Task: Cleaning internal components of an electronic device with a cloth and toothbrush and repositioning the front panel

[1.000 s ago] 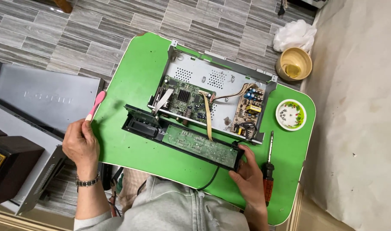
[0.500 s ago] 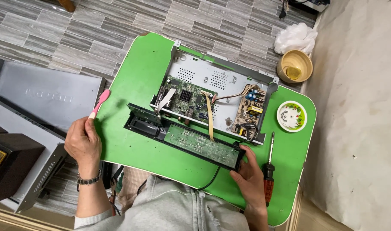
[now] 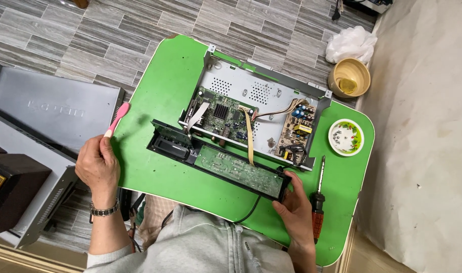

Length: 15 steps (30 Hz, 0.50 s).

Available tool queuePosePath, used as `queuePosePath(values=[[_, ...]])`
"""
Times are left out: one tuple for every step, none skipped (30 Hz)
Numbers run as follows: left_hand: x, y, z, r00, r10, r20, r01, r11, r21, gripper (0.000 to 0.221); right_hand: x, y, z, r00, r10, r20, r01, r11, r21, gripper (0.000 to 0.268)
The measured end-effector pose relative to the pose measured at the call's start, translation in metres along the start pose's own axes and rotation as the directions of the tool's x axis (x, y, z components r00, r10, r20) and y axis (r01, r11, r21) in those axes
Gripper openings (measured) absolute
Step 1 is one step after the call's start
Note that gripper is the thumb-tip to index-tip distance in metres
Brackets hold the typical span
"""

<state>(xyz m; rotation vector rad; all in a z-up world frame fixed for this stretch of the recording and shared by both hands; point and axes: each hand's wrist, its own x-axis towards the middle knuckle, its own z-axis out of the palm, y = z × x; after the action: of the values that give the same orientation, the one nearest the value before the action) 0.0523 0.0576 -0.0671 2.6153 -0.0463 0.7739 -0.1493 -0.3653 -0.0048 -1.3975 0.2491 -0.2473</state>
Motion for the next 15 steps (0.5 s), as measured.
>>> queuePosePath(values=[[-0.0004, -0.0001, -0.0003, 1.000, 0.002, 0.001, -0.002, 1.000, 0.001, 0.036, -0.0003, 0.0012, -0.0006, 1.000, -0.008, 0.001, 0.008, 1.000, -0.001, 0.073], [-0.0001, 0.0002, -0.0001, 1.000, 0.001, 0.000, -0.001, 1.000, 0.001, 0.036, 0.0000, 0.0005, -0.0007, 1.000, -0.009, 0.002, 0.009, 1.000, -0.002, 0.073], [-0.0001, 0.0004, -0.0003, 1.000, 0.003, -0.002, -0.003, 1.000, -0.002, 0.036, -0.0003, -0.0001, -0.0008, 1.000, 0.004, 0.002, -0.004, 1.000, -0.008, 0.073], [-0.0001, 0.0006, -0.0004, 1.000, 0.005, -0.004, -0.005, 1.000, -0.005, 0.036, -0.0005, -0.0007, -0.0009, 1.000, 0.016, 0.002, -0.016, 1.000, -0.014, 0.073], [-0.0002, 0.0008, -0.0006, 1.000, 0.004, -0.004, -0.004, 1.000, -0.005, 0.036, -0.0003, -0.0019, -0.0001, 1.000, 0.017, 0.003, -0.017, 1.000, -0.014, 0.073], [-0.0003, 0.0011, -0.0007, 1.000, 0.004, -0.003, -0.004, 1.000, -0.009, 0.035, 0.0000, -0.0032, 0.0006, 1.000, 0.015, 0.002, -0.015, 1.000, -0.028, 0.073], [0.0003, 0.0013, -0.0007, 1.000, 0.006, -0.004, -0.006, 1.000, -0.013, 0.034, 0.0004, -0.0042, 0.0016, 1.000, 0.012, 0.001, -0.012, 0.999, -0.040, 0.072], [0.0007, 0.0018, -0.0011, 1.000, 0.007, -0.004, -0.007, 1.000, -0.013, 0.034, 0.0007, -0.0045, 0.0019, 1.000, 0.011, 0.000, -0.011, 0.999, -0.040, 0.072], [0.0008, 0.0025, -0.0014, 1.000, 0.008, -0.006, -0.008, 1.000, -0.006, 0.036, 0.0007, -0.0050, 0.0020, 1.000, 0.017, 0.001, -0.017, 0.999, -0.027, 0.073], [0.0009, 0.0031, -0.0017, 1.000, 0.009, -0.007, -0.009, 1.000, 0.001, 0.037, 0.0007, -0.0054, 0.0022, 1.000, 0.023, 0.001, -0.023, 1.000, -0.015, 0.073], [0.0013, 0.0034, -0.0019, 1.000, 0.009, -0.007, -0.009, 1.000, 0.000, 0.037, 0.0010, -0.0048, 0.0022, 1.000, 0.022, 0.002, -0.022, 1.000, -0.015, 0.073], [0.0017, 0.0035, -0.0020, 1.000, 0.012, -0.003, -0.012, 1.000, -0.006, 0.038, 0.0012, -0.0042, 0.0023, 1.000, 0.020, -0.002, -0.020, 1.000, -0.008, 0.073], [0.0015, 0.0035, -0.0027, 1.000, 0.013, 0.002, -0.013, 1.000, -0.013, 0.038, 0.0009, -0.0036, 0.0024, 1.000, 0.019, -0.006, -0.019, 1.000, 0.000, 0.073], [0.0013, 0.0037, -0.0027, 1.000, 0.013, 0.003, -0.013, 1.000, -0.012, 0.038, 0.0009, -0.0049, 0.0027, 1.000, 0.020, -0.005, -0.020, 1.000, 0.000, 0.073], [0.0013, 0.0038, -0.0024, 1.000, 0.011, -0.001, -0.011, 1.000, -0.004, 0.038, 0.0010, -0.0061, 0.0029, 1.000, 0.021, -0.004, -0.021, 0.999, -0.028, 0.073]])
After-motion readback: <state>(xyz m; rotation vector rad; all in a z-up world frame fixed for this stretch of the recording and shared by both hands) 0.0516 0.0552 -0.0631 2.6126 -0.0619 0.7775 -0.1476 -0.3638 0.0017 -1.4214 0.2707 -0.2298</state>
